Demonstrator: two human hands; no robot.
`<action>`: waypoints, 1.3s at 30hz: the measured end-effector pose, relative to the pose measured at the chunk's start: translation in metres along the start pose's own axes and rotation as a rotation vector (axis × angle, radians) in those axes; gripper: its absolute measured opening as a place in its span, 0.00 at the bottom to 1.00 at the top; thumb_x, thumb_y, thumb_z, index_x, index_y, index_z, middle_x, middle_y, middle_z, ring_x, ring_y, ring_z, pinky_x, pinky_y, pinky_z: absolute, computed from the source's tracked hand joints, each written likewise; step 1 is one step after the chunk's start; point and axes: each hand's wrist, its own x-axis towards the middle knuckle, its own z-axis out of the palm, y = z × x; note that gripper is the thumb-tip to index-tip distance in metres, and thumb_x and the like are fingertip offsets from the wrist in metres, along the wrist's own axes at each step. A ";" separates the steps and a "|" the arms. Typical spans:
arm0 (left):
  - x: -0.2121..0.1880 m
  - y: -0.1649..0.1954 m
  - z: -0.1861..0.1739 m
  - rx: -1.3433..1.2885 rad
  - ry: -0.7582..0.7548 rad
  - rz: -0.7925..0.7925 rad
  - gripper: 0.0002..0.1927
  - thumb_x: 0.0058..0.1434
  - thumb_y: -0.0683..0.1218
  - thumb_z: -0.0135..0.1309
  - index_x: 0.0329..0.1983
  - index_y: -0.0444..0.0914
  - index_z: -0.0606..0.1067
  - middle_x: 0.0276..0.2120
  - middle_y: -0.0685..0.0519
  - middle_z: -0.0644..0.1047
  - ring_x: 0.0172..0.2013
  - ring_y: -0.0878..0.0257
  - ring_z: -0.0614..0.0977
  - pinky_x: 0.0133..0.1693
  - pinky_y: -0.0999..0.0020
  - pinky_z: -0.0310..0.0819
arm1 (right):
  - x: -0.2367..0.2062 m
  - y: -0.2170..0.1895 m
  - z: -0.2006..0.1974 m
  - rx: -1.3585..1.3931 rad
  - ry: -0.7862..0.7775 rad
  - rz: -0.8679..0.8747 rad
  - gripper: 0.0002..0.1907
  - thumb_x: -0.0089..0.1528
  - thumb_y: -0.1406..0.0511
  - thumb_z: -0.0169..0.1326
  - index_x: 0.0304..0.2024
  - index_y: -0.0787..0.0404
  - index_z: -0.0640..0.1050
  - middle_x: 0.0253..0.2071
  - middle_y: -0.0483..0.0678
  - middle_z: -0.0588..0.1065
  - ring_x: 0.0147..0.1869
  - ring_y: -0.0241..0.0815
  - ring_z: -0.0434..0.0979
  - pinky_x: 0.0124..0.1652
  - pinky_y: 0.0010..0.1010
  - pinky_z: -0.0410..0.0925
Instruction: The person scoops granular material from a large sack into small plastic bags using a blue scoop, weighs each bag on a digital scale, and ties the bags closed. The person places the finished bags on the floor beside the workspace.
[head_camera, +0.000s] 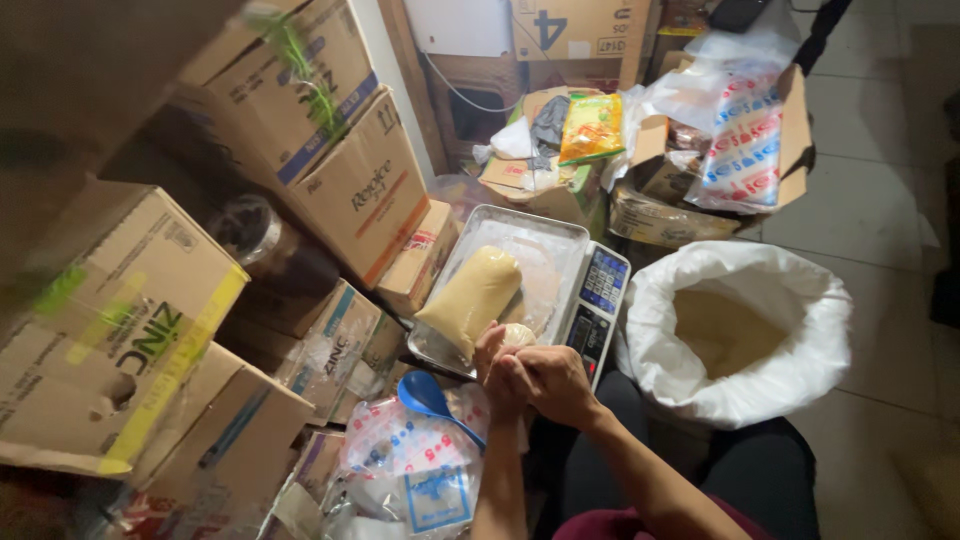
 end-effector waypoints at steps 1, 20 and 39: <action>0.003 0.005 0.002 -0.021 -0.011 0.002 0.19 0.78 0.53 0.41 0.44 0.36 0.75 0.56 0.38 0.73 0.62 0.40 0.74 0.62 0.47 0.70 | -0.001 -0.002 -0.004 0.009 0.018 -0.015 0.13 0.65 0.62 0.55 0.30 0.62 0.80 0.28 0.54 0.78 0.29 0.52 0.80 0.31 0.36 0.71; -0.028 0.113 0.123 -0.927 -0.281 -0.699 0.11 0.77 0.45 0.42 0.43 0.33 0.72 0.48 0.44 0.78 0.58 0.45 0.80 0.58 0.52 0.74 | -0.155 0.080 -0.214 0.245 0.318 0.406 0.25 0.71 0.50 0.51 0.57 0.63 0.76 0.45 0.48 0.77 0.49 0.35 0.74 0.52 0.26 0.67; -0.185 0.208 0.288 -1.282 -0.782 -1.339 0.13 0.75 0.45 0.46 0.53 0.31 0.74 0.53 0.45 0.78 0.57 0.54 0.78 0.58 0.59 0.73 | -0.417 0.115 -0.252 1.309 0.426 0.534 0.46 0.60 0.49 0.63 0.71 0.64 0.61 0.61 0.50 0.73 0.59 0.44 0.76 0.53 0.37 0.72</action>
